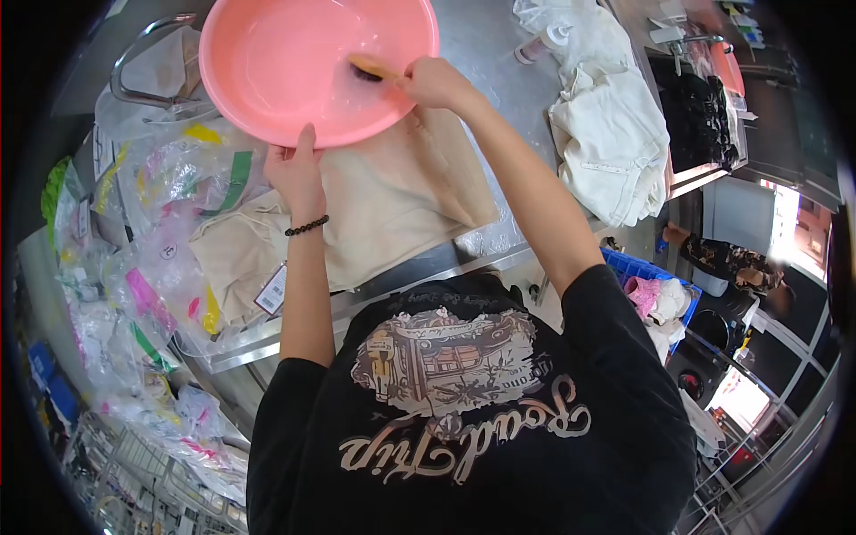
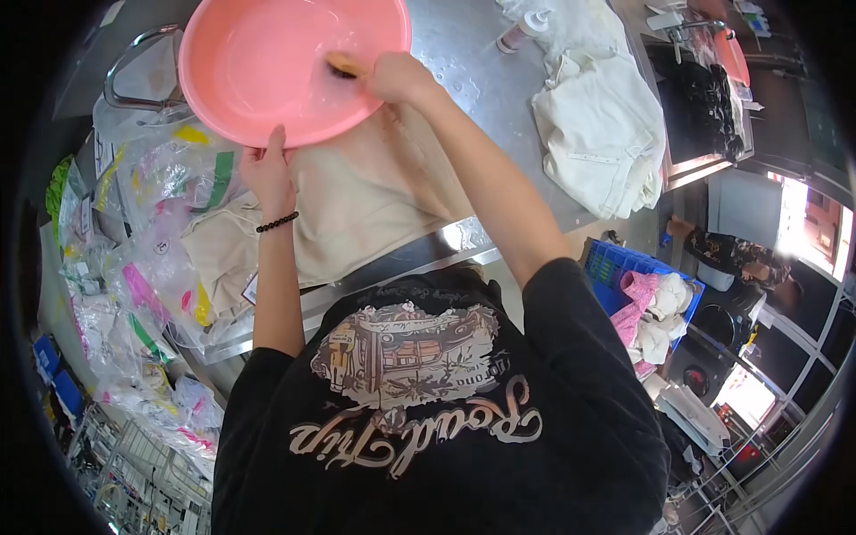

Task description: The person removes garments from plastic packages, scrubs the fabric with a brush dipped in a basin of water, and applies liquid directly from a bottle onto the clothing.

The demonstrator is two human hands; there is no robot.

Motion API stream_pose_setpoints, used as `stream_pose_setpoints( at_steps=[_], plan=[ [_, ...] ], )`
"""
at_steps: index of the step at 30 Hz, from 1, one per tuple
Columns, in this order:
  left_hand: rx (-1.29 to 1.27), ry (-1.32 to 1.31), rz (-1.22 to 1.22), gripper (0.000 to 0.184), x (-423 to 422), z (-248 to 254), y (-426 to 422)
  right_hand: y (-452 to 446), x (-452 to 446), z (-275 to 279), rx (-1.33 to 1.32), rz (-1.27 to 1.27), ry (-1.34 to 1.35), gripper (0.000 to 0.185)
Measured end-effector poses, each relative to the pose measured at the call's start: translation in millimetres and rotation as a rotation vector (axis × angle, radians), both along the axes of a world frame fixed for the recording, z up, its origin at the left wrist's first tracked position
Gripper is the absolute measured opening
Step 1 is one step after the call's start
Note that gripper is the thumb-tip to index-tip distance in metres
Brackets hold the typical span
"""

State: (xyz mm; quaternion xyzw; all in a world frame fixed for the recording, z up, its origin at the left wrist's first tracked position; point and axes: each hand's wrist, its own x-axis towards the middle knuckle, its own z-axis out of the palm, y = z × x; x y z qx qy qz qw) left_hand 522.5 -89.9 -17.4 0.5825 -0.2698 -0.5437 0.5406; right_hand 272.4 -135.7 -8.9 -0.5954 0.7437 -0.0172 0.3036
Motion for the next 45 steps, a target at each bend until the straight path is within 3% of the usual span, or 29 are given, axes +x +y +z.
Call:
stream_pose_setpoints(
  at_steps=[1,3,4,6,8,11,21,26,29,31,32,34,36,37,39,40,41,43,44,45],
  plan=[
    [0.010,-0.003,0.003,0.024,0.7,-0.2,1.8,7.9,0.9,10.5,0.065,-0.050,-0.254,0.027],
    [0.026,0.027,0.012,0.024,2.3,-2.0,4.6,41.9,-2.0,43.5,0.022,-0.182,-0.514,0.031],
    [0.033,0.050,0.018,0.025,2.9,-2.6,1.7,61.4,-3.8,47.5,0.025,-0.175,-0.506,0.031],
    [0.049,0.090,0.039,0.026,8.0,-5.4,-0.5,101.4,-6.5,36.5,-0.565,-0.201,-0.465,0.033],
    [0.058,0.127,0.060,0.026,14.1,-9.8,3.4,138.2,-7.2,20.1,-0.689,-0.289,-0.315,0.040],
    [0.028,0.245,0.099,0.027,13.2,-12.6,-6.4,187.2,-16.1,-59.7,-0.817,-0.356,-0.107,0.044],
    [0.035,0.328,0.108,0.027,6.0,-36.2,-36.2,247.4,-27.5,-98.9,-0.281,-0.247,0.132,0.046],
    [-0.005,0.403,0.084,0.032,-23.3,-56.3,-89.9,302.1,-15.8,-60.8,-0.629,-0.476,-0.059,0.048],
    [-0.054,0.450,0.027,0.033,-30.3,-77.3,-125.3,357.4,-23.4,-83.2,-0.513,-0.462,0.013,0.049],
    [-0.107,0.487,-0.170,0.034,-27.2,-92.5,-143.9,381.4,-27.9,-81.5,-0.283,-0.357,0.047,0.049],
    [-0.009,0.487,-0.194,0.034,-26.9,-93.9,-143.4,393.6,-28.5,-80.7,-0.205,-0.326,0.055,0.049],
    [0.093,0.467,-0.222,0.033,-27.0,-75.8,-114.9,418.5,-23.4,-75.3,-0.314,-0.373,0.019,0.050],
    [0.080,0.036,-0.295,0.028,-49.5,-54.6,-48.4,433.1,-14.8,-74.6,-0.435,-0.433,-0.003,0.050],
    [0.001,-0.157,-0.409,0.028,-49.7,-73.6,-13.0,432.5,-13.2,-72.3,-0.437,-0.448,-0.004,0.050],
    [-0.384,-0.375,-0.695,0.026,-61.3,-99.2,65.9,428.6,-9.4,-52.6,-0.377,-0.465,-0.034,0.048],
    [-0.382,-0.531,-0.905,0.027,-70.3,-73.4,102.0,423.5,-8.8,-45.1,-0.350,-0.464,-0.052,0.046],
    [-0.443,-0.520,-1.059,0.032,-75.9,-72.5,131.1,421.8,-4.7,-43.3,-0.321,-0.466,-0.073,0.045],
    [-0.676,-1.024,-1.124,0.040,-80.1,-79.3,179.4,404.9,-5.7,-73.9,-0.563,-0.402,-0.052,0.046],
    [-0.680,-1.028,-1.122,0.040,-78.8,-80.8,187.0,388.4,-8.2,-80.1,-0.568,-0.403,-0.054,0.046],
    [-0.706,-1.194,-1.193,0.043,-78.6,-81.6,191.1,366.6,-11.8,-84.2,-0.401,-0.382,0.042,0.046]
  ],
)
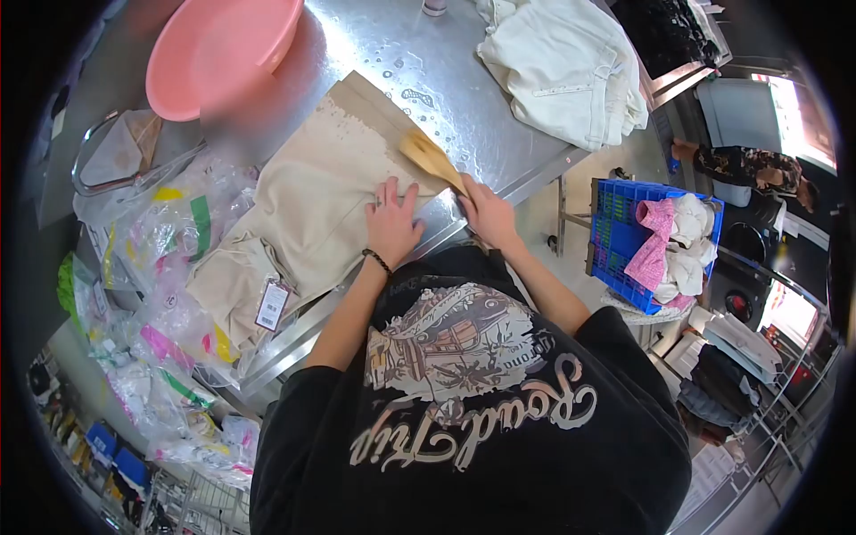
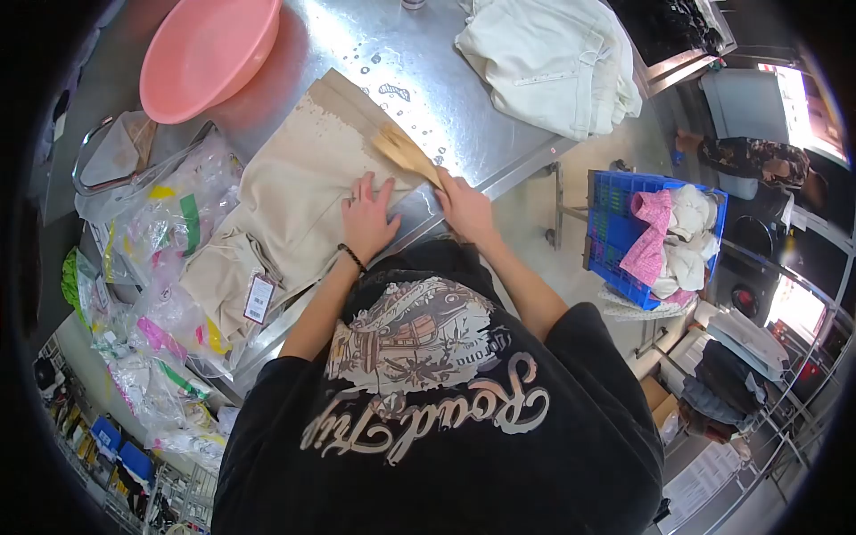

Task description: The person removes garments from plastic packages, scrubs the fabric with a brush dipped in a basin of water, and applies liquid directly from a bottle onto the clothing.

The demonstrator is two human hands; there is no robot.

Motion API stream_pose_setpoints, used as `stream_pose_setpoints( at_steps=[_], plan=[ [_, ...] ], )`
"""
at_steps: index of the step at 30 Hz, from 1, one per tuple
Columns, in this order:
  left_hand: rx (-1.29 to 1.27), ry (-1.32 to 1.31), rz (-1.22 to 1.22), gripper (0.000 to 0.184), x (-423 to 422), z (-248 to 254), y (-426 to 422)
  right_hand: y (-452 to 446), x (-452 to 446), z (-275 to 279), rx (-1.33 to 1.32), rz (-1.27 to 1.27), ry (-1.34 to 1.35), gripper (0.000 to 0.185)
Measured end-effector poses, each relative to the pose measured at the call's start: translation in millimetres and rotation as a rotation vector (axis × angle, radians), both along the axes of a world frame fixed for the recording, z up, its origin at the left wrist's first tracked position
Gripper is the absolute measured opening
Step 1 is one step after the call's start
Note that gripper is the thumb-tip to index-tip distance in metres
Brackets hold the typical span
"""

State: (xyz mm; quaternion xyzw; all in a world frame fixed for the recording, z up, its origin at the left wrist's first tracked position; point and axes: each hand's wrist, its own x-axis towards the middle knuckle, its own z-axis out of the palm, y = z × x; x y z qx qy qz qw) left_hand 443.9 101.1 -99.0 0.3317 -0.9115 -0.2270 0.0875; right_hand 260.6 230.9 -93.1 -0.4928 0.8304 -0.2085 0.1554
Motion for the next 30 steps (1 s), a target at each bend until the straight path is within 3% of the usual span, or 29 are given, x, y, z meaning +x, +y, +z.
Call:
stream_pose_setpoints(
  at_steps=[1,3,7,9,11,13,17,22,25,26,28,30],
  plan=[
    [-0.090,-0.150,-0.049,0.045,-0.6,-1.7,1.4,-23.6,-3.2,-2.5,0.179,0.005,0.061,0.047],
    [-0.147,-0.179,-0.060,0.045,-2.3,-6.5,3.8,-70.0,-7.1,5.4,-0.281,-0.064,0.058,0.046],
    [-0.319,-0.235,-0.116,0.043,-8.4,-10.1,-4.0,-145.6,-12.1,5.7,-0.565,-0.093,-0.051,0.045],
    [-0.344,-0.244,-0.109,0.040,-12.5,-13.3,3.5,-167.4,-17.4,3.8,-0.240,-0.040,0.056,0.045],
    [-0.289,-0.278,-0.083,0.056,-12.4,-22.1,3.9,-188.7,-14.0,4.4,0.079,0.008,0.153,0.046],
    [-0.306,-0.289,-0.083,0.054,-11.0,-16.5,-0.1,-201.2,-9.9,-0.4,0.066,0.030,0.154,0.046],
    [-0.285,-0.290,-0.117,0.049,-8.7,-11.0,0.0,-205.3,-16.0,-17.1,0.068,0.033,0.158,0.048],
    [0.278,-0.200,0.034,0.039,-12.7,22.7,-55.1,-139.9,-57.9,-17.3,0.010,-0.181,0.036,0.047],
    [-0.033,0.097,0.146,0.039,-4.9,-10.0,-121.3,-90.3,-77.1,-20.7,0.044,-0.245,0.028,0.048],
    [-0.046,0.086,0.185,0.043,-4.6,-21.9,-148.6,-77.3,-77.2,-20.6,0.072,-0.271,0.030,0.048],
    [-0.031,0.110,0.242,0.048,-6.8,-31.4,-188.0,-62.7,-74.0,-23.1,-0.181,-0.228,0.380,0.043],
    [-0.024,0.076,0.266,0.050,-11.7,-35.0,-209.6,-56.5,-55.9,-10.2,-0.242,-0.158,0.268,0.038]
  ],
)
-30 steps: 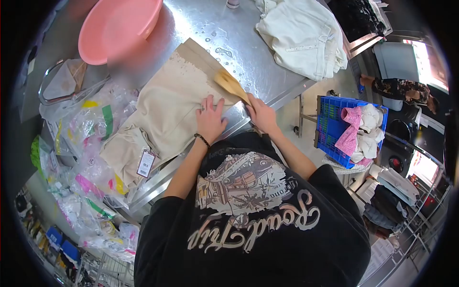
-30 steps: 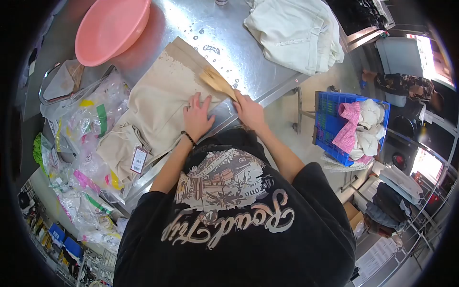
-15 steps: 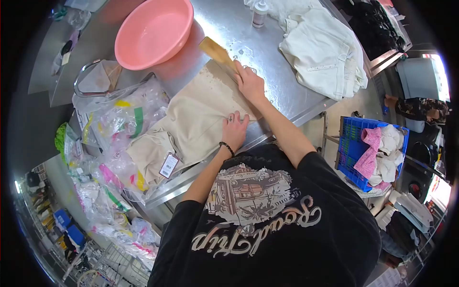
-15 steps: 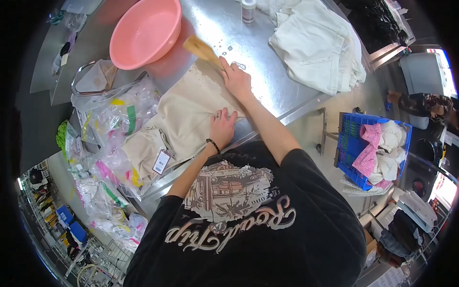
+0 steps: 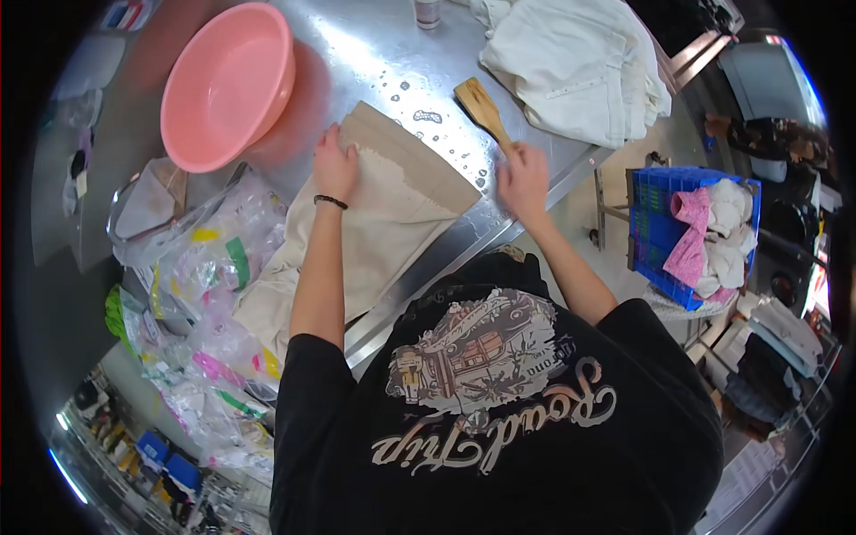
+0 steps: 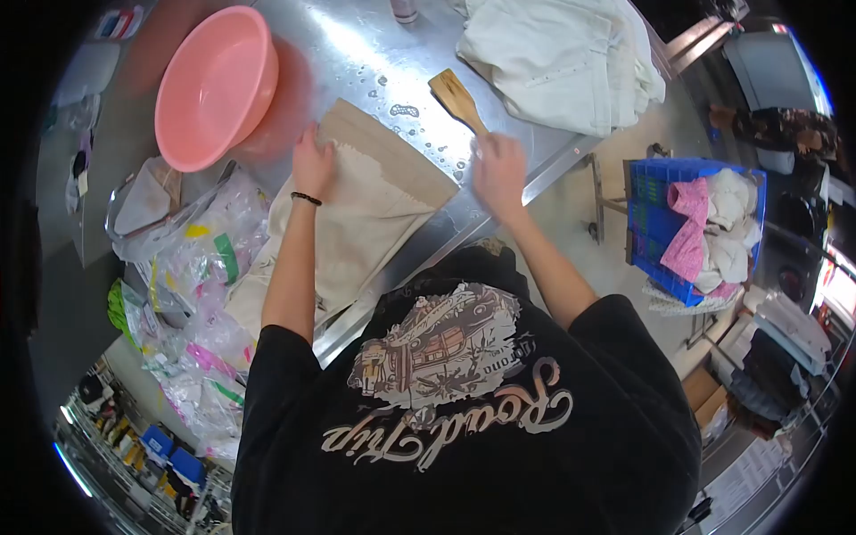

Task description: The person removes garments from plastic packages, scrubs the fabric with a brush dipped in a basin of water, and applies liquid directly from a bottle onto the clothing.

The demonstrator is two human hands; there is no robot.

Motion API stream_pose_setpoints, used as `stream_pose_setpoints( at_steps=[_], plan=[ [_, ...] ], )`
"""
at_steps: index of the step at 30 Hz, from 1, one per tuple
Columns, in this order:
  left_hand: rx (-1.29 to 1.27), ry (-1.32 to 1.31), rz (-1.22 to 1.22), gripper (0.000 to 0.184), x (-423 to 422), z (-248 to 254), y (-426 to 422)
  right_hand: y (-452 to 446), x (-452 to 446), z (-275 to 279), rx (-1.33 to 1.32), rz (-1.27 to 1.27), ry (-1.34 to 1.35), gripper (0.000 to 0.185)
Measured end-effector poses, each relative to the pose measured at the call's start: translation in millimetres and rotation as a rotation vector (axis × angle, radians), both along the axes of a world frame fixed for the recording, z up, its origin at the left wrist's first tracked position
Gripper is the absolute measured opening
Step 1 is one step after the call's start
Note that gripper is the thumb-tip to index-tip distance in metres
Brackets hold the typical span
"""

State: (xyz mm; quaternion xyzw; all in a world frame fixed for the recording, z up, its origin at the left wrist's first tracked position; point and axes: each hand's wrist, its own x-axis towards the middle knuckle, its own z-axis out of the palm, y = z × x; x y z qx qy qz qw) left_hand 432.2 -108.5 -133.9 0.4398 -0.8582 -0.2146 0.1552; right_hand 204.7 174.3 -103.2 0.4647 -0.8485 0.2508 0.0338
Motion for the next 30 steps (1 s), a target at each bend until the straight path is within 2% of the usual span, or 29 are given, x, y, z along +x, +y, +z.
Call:
stream_pose_setpoints(
  at_steps=[1,3,7,12,16,17,21,22,24,26,30],
  plan=[
    [0.070,0.036,-0.005,0.047,-1.9,0.0,-9.1,1.5,14.1,5.5,-0.066,0.105,-0.096,0.034],
    [0.123,0.005,-0.035,0.045,-5.3,4.2,-19.8,1.6,51.2,2.8,0.297,0.044,-0.469,0.021],
    [0.274,-0.076,-0.043,0.038,-10.5,26.6,-32.4,-8.7,79.1,0.6,0.287,-0.084,-0.469,0.019],
    [0.470,-0.059,-0.073,0.027,-7.3,49.0,-38.0,-6.9,69.0,4.0,0.521,-0.138,-0.714,0.019],
    [0.591,0.243,-0.138,0.019,-11.2,64.1,-44.3,0.5,67.9,0.6,0.328,0.021,-0.688,0.018],
    [0.594,0.239,-0.144,0.019,-14.2,68.2,-46.0,4.2,66.7,1.6,0.327,0.015,-0.690,0.018],
    [0.640,0.387,-0.034,0.014,-24.9,84.7,-50.1,16.6,57.5,27.9,0.034,-0.100,-0.919,0.013],
    [0.563,0.370,-0.042,0.015,-28.9,79.0,-50.9,16.9,58.6,24.6,0.036,-0.101,-0.921,0.013],
    [0.485,0.355,-0.054,0.016,-42.6,55.2,-52.8,13.6,60.8,6.9,0.041,-0.144,-0.736,0.011],
    [0.385,0.172,-0.045,0.017,-47.9,22.9,-50.1,10.8,63.0,-4.9,0.039,-0.183,-0.547,0.009],
    [0.238,0.269,0.025,0.017,-59.9,0.1,-35.6,10.4,69.6,-4.4,-0.031,-0.227,-0.593,0.009]
  ],
)
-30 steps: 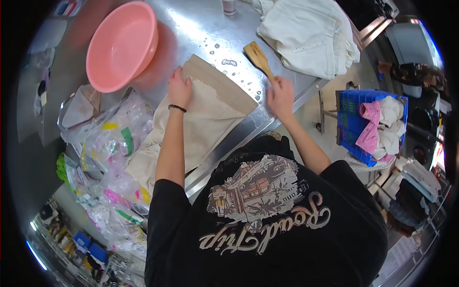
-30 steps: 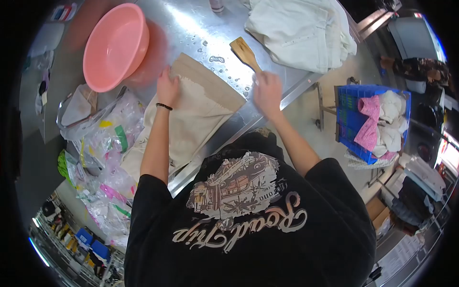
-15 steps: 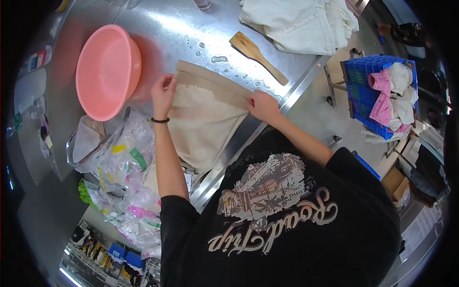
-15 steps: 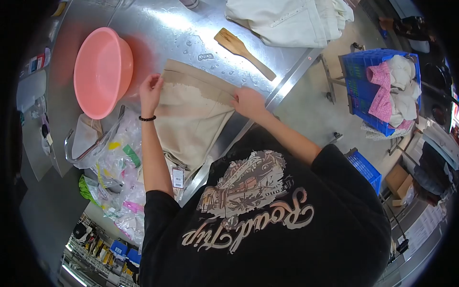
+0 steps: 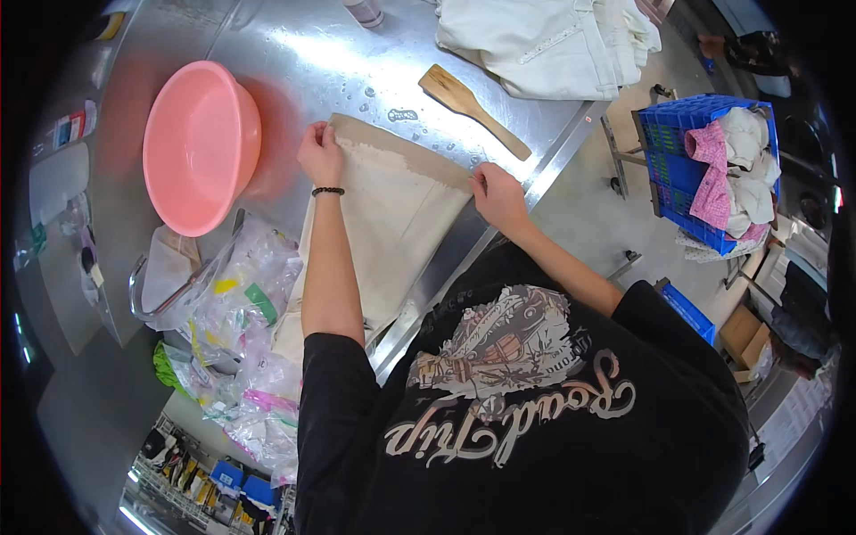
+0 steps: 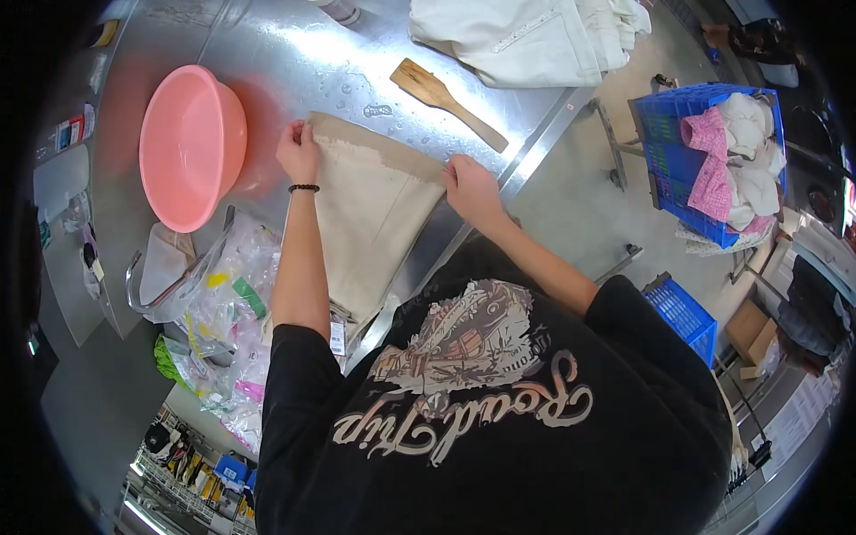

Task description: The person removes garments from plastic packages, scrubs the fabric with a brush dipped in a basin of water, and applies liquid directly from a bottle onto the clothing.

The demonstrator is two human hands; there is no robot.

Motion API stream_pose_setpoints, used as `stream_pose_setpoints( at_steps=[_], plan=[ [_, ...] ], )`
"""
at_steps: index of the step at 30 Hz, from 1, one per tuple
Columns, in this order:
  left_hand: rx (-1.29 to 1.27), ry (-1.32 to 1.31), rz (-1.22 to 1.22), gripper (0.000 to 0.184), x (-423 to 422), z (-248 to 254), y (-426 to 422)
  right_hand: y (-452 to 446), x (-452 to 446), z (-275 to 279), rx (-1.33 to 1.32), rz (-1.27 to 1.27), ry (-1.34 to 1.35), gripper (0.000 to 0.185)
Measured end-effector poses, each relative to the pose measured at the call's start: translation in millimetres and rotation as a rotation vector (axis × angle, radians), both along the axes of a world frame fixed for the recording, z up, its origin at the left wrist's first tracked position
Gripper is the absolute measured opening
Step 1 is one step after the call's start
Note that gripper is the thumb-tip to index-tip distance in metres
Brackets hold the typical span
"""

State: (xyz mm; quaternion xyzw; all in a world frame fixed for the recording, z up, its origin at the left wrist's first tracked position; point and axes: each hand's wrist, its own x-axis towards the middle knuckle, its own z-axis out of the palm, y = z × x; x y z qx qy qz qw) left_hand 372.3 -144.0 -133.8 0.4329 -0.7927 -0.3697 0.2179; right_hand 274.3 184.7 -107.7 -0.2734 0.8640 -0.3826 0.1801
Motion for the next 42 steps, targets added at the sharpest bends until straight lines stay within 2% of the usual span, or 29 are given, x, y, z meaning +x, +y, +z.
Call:
stream_pose_setpoints(
  at_steps=[7,11,12,14,17,19,20,21,26,27,30,32,33,34,36,38,39,41,42],
  plan=[
    [-0.041,0.134,0.091,0.019,-13.7,5.8,19.0,8.2,2.5,2.3,-0.155,-0.127,0.011,0.010],
    [-0.117,-0.223,-0.023,0.029,-14.6,2.8,11.4,2.3,-9.5,-18.4,0.113,-0.024,0.037,0.014],
    [-0.227,-0.222,-0.026,0.033,-13.7,7.3,18.2,3.0,-5.9,-19.0,0.109,-0.022,0.034,0.014],
    [-0.388,-0.191,-0.026,0.037,-12.1,23.7,46.8,1.8,-4.9,-17.0,0.148,-0.036,-0.068,0.017],
    [-0.198,-0.073,-0.266,0.027,11.5,39.7,122.5,3.1,-9.9,-16.7,0.189,-0.042,-0.159,0.020],
    [-0.160,-0.230,-0.517,0.034,34.7,34.3,187.4,0.2,-18.6,-24.3,0.180,-0.050,-0.229,0.024],
    [-0.214,-0.250,-0.522,0.039,37.6,33.1,215.4,-1.7,-20.7,-27.2,0.178,-0.049,-0.267,0.025],
    [-0.270,-0.401,-0.521,0.040,35.2,40.6,235.0,-3.9,-22.5,-27.8,0.175,-0.046,-0.302,0.027],
    [-0.379,-0.560,-0.343,0.037,12.1,17.7,241.6,-15.6,-27.8,0.7,0.099,0.059,-0.519,0.028],
    [-0.386,-0.554,-0.330,0.037,7.8,13.1,235.5,-19.2,-30.8,6.3,0.085,0.076,-0.547,0.029],
    [-0.181,-0.358,-0.318,0.032,6.4,3.2,206.6,-23.8,-37.0,18.3,-0.083,-0.052,-0.843,0.030],
    [-0.078,-0.171,-0.285,0.027,16.3,21.2,188.4,-23.1,-42.5,20.1,-0.140,-0.092,-0.939,0.030],
    [-0.051,-0.052,-0.254,0.024,22.5,51.2,175.5,-21.4,-49.5,17.7,-0.144,-0.046,-0.931,0.032],
    [0.088,0.017,-0.230,0.024,32.3,78.7,164.6,-18.5,-55.4,13.6,-0.150,0.000,-0.928,0.033],
    [0.085,0.030,-0.201,0.023,59.7,120.8,140.5,-18.5,-56.7,1.8,-0.169,0.085,-0.933,0.037],
    [0.392,0.129,-0.067,0.022,89.6,168.8,127.7,-35.5,-48.5,-11.0,-0.152,0.260,-0.905,0.047],
    [0.482,0.227,-0.011,0.024,106.5,188.3,124.6,-44.9,-31.0,-16.0,-0.169,0.259,-0.918,0.047],
    [0.612,0.396,0.016,0.028,128.4,229.3,123.5,-69.1,-0.4,-21.7,-0.274,0.361,-0.661,0.056],
    [0.596,0.381,0.022,0.028,139.4,235.9,123.9,-77.9,9.1,-22.2,-0.314,0.393,-0.578,0.060]
  ],
)
